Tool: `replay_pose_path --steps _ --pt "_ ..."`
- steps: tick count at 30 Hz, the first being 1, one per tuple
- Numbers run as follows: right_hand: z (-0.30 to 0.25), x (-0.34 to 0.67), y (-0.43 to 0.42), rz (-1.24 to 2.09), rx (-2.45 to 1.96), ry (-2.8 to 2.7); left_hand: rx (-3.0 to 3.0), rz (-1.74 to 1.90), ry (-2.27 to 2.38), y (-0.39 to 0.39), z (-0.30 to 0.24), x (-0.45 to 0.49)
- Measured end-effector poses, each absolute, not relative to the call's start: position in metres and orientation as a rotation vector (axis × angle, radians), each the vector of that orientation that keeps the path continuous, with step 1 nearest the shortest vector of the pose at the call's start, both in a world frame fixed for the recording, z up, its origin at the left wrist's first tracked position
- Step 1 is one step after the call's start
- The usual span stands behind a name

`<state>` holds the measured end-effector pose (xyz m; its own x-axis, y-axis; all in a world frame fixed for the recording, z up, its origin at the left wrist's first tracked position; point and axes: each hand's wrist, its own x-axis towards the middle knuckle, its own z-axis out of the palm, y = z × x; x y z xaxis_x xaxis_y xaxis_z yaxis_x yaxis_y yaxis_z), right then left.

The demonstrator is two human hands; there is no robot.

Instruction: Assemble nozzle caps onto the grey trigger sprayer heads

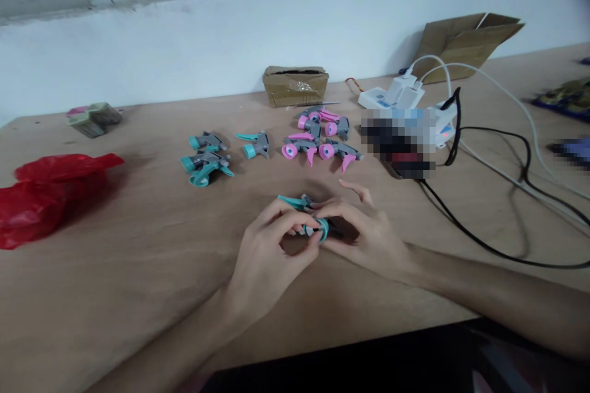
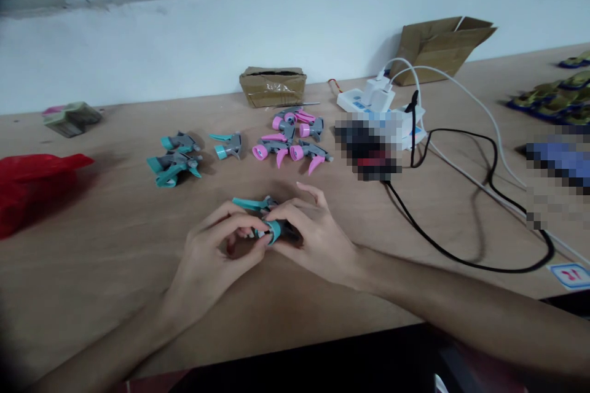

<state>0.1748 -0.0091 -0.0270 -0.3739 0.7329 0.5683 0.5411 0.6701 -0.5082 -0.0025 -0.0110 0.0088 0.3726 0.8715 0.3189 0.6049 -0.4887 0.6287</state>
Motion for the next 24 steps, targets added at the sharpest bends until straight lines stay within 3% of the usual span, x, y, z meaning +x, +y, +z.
replay_pose_path --steps 24 --pt "-0.0283 0.1745 -0.0128 0.127 -0.997 -2.129 2.453 0.757 1.418 -0.0200 0.0054 -0.0049"
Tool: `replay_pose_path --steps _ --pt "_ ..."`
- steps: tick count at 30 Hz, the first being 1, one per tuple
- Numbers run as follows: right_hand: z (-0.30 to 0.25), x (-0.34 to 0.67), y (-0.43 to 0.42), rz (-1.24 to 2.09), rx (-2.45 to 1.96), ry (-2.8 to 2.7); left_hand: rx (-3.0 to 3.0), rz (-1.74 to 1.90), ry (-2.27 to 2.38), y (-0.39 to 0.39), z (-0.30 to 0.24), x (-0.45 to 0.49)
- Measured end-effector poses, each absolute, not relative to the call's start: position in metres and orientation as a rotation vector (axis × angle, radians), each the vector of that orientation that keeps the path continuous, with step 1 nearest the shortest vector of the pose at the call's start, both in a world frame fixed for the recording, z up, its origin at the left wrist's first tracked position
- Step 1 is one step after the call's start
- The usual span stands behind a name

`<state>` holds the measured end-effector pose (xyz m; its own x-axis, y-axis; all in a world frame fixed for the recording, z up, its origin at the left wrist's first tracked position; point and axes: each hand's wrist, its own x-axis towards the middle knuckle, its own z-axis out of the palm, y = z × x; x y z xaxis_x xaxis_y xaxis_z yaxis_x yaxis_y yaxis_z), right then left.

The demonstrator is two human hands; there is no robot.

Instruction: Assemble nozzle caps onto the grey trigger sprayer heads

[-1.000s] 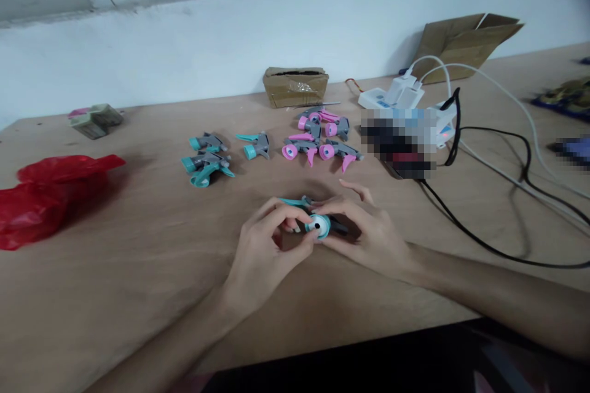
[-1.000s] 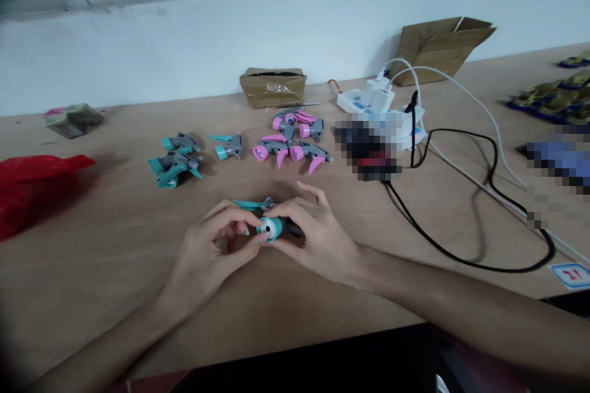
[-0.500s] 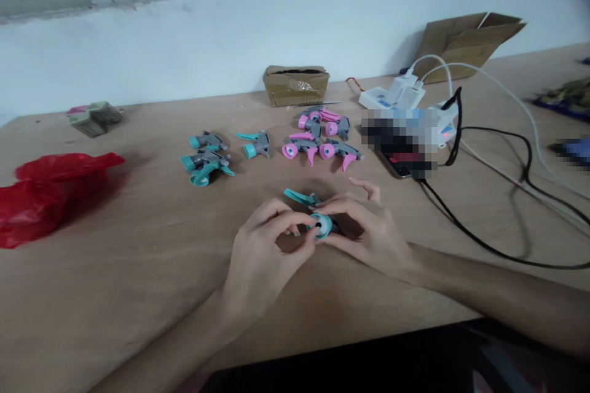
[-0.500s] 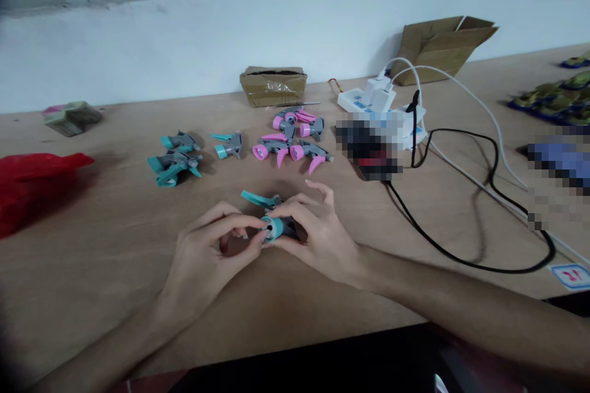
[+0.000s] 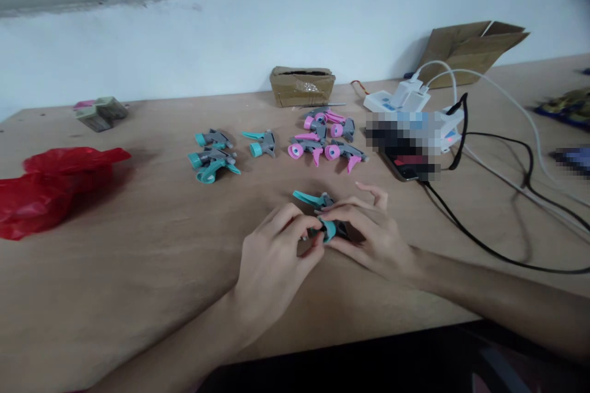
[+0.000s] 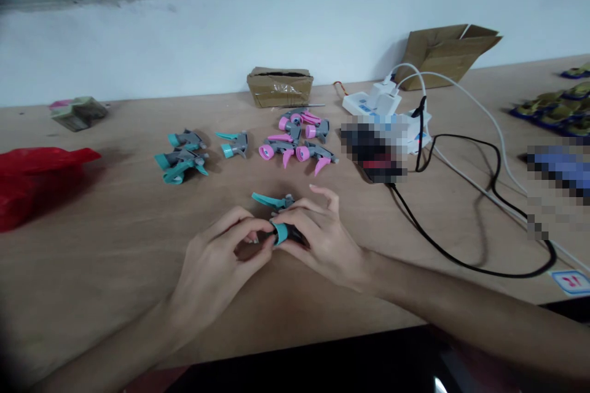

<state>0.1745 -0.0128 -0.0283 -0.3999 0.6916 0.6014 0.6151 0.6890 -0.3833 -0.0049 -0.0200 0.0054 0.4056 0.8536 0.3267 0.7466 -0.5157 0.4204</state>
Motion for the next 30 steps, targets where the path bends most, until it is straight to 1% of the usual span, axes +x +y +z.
replay_pose_path --steps 5,9,15,20,22,26,30 --pt "-0.0275 0.1732 -0.0140 0.098 -1.006 -2.112 2.353 0.770 1.397 -0.0204 0.0065 -0.0050" --pt "-0.0281 0.1725 -0.0145 0.064 -1.021 -2.111 2.230 0.674 1.479 -0.0166 0.0089 -0.0049" --pt "-0.0320 0.1735 -0.0148 0.015 -1.071 -2.063 2.074 0.687 1.217 -0.0132 0.0115 -0.0059" --pt "-0.0319 0.1789 -0.0104 0.023 -1.110 -2.052 2.216 0.699 1.051 -0.0177 0.0077 -0.0088" --pt "-0.0308 0.1799 -0.0093 0.017 -1.108 -2.036 2.269 0.755 1.004 -0.0181 0.0049 -0.0103" --pt "-0.0286 0.1770 -0.0105 0.014 -1.060 -2.017 2.293 0.874 1.123 -0.0175 0.0052 -0.0122" --pt "-0.0293 0.1731 -0.0129 0.015 -0.952 -2.060 2.195 0.844 1.282 -0.0208 0.0125 -0.0105"
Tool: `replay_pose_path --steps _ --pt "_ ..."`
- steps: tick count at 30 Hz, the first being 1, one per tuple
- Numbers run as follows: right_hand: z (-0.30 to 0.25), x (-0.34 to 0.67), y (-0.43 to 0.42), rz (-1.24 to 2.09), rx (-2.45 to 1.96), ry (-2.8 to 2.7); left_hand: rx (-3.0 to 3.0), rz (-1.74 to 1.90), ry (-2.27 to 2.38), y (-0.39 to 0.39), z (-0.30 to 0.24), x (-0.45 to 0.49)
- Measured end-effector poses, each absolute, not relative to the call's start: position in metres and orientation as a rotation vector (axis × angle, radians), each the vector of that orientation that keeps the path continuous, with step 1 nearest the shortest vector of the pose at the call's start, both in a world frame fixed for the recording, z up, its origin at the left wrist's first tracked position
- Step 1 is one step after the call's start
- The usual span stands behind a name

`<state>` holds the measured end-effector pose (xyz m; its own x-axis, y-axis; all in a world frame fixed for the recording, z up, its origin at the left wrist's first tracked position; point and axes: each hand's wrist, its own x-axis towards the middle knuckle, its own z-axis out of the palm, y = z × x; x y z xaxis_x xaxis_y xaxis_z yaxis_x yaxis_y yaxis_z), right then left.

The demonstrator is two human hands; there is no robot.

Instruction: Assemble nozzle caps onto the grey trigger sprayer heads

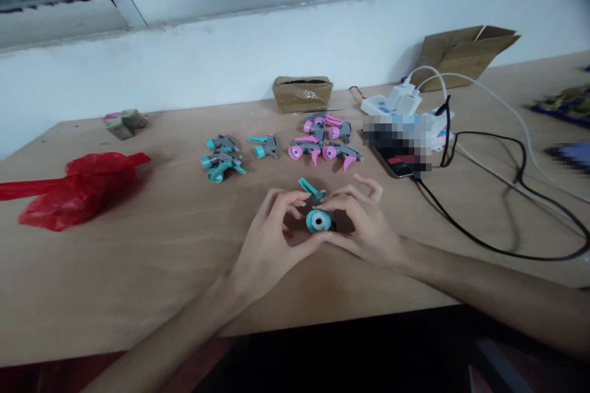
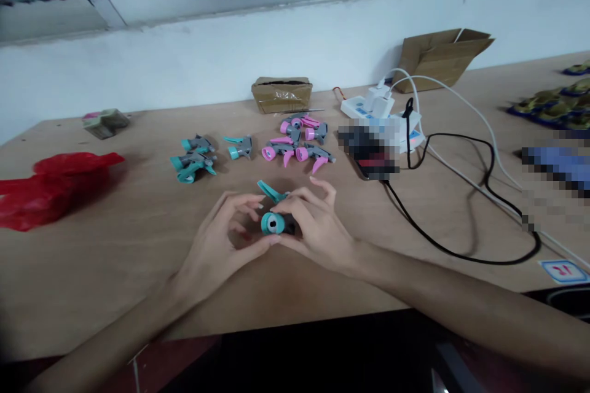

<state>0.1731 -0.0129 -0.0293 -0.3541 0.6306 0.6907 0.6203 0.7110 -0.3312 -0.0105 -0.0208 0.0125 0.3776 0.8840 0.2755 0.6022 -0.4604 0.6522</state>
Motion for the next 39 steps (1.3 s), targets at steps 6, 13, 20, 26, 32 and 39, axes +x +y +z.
replay_pose_path --steps 6,13,20,26,32,39 --pt "-0.033 0.172 -0.014 -0.032 -0.895 -2.116 2.352 0.643 1.369 -0.032 0.018 -0.003" --pt "-0.024 0.170 -0.015 -0.058 -0.948 -2.088 2.309 0.968 1.602 -0.004 0.023 -0.041" --pt "-0.029 0.171 -0.009 0.011 -1.053 -2.157 2.107 1.220 1.878 0.081 0.026 -0.098" --pt "-0.030 0.173 -0.003 -0.008 -1.112 -2.184 2.325 1.023 2.294 0.099 0.026 -0.092" --pt "-0.030 0.174 -0.001 0.040 -1.132 -2.192 2.795 0.339 2.040 0.125 0.029 -0.058" --pt "-0.029 0.178 0.001 0.051 -1.138 -2.184 2.809 -0.054 1.859 0.158 0.031 -0.039"
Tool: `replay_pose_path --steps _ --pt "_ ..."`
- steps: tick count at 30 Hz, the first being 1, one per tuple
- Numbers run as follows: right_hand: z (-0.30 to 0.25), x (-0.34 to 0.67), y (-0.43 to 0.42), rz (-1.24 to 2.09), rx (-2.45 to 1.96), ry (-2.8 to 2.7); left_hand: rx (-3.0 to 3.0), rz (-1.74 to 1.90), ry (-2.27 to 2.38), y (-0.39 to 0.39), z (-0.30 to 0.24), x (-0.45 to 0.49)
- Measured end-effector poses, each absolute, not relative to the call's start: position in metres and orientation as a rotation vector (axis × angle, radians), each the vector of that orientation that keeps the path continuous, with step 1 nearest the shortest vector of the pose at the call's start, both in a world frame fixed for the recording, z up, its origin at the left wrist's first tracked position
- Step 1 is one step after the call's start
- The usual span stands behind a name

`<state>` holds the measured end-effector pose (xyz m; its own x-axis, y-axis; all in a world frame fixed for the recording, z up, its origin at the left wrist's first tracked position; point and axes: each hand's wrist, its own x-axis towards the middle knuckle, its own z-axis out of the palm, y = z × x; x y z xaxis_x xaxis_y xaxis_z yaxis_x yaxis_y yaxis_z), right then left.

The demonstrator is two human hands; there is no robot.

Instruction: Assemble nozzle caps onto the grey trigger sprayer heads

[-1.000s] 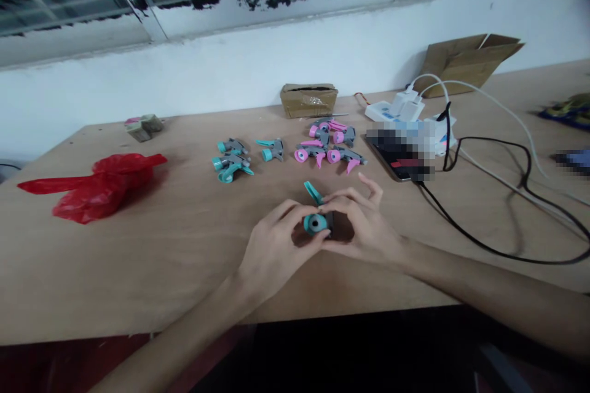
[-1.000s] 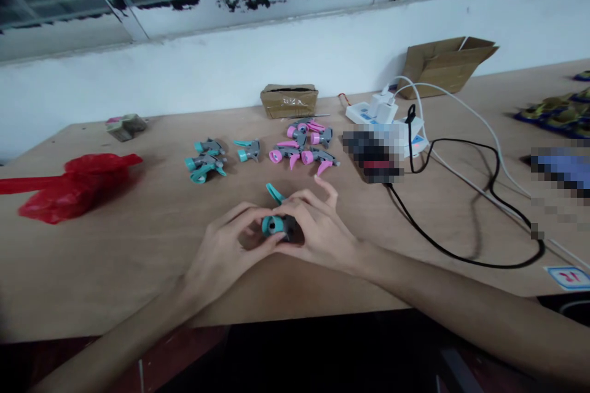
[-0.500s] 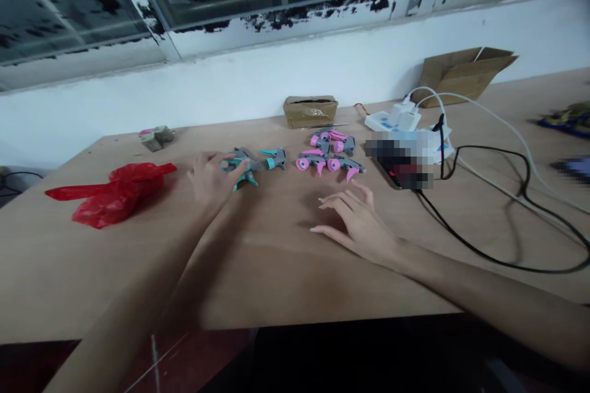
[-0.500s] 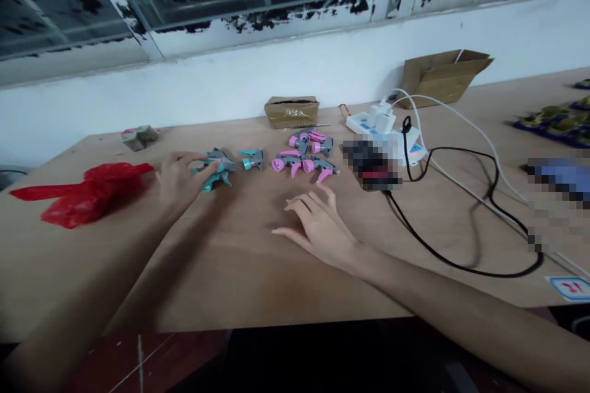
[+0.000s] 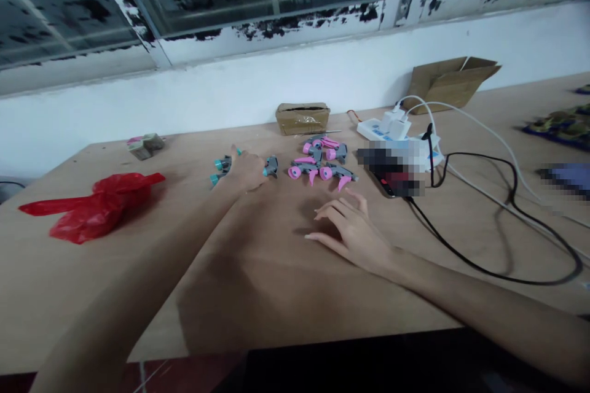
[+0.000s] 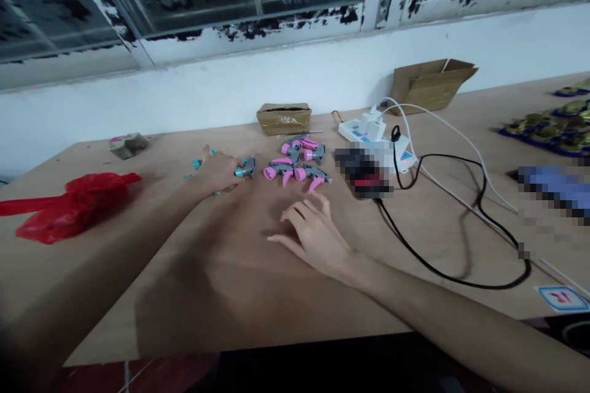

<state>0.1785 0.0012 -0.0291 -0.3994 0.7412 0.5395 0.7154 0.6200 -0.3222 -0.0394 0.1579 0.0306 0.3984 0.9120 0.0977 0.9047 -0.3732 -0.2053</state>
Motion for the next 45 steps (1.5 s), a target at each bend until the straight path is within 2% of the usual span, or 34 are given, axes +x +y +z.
replay_pose_path --steps 6,12,17,22,26,29,34,42,45 --pt "-0.028 0.181 0.002 0.033 -1.078 -2.149 -2.493 -0.141 -1.590 0.139 0.044 -0.043" --pt "-0.021 0.185 -0.002 -0.060 -1.027 -2.055 -2.659 -0.623 -1.428 0.050 0.062 -0.020" --pt "-0.019 0.184 -0.007 -0.045 -0.969 -2.062 -2.906 -0.951 -1.556 -0.007 0.036 0.004" --pt "-0.022 0.185 -0.005 0.013 -0.977 -2.080 -3.116 -1.338 -1.670 -0.002 0.003 0.002" --pt "-0.022 0.185 -0.003 0.041 -0.964 -2.091 -3.322 -1.510 -1.823 0.007 -0.004 -0.005" --pt "-0.023 0.185 -0.005 0.018 -0.920 -2.137 -3.431 -1.539 -1.881 0.008 -0.002 -0.007" --pt "-0.023 0.186 -0.010 -0.028 -0.872 -2.190 -3.617 -1.370 -1.921 0.011 0.001 -0.011" --pt "-0.026 0.185 -0.011 -0.088 -0.811 -2.183 -3.570 -1.202 -1.786 0.009 -0.001 -0.013" --pt "-0.028 0.185 -0.009 -0.104 -0.789 -2.191 -3.517 -1.247 -1.800 0.007 -0.002 -0.011"
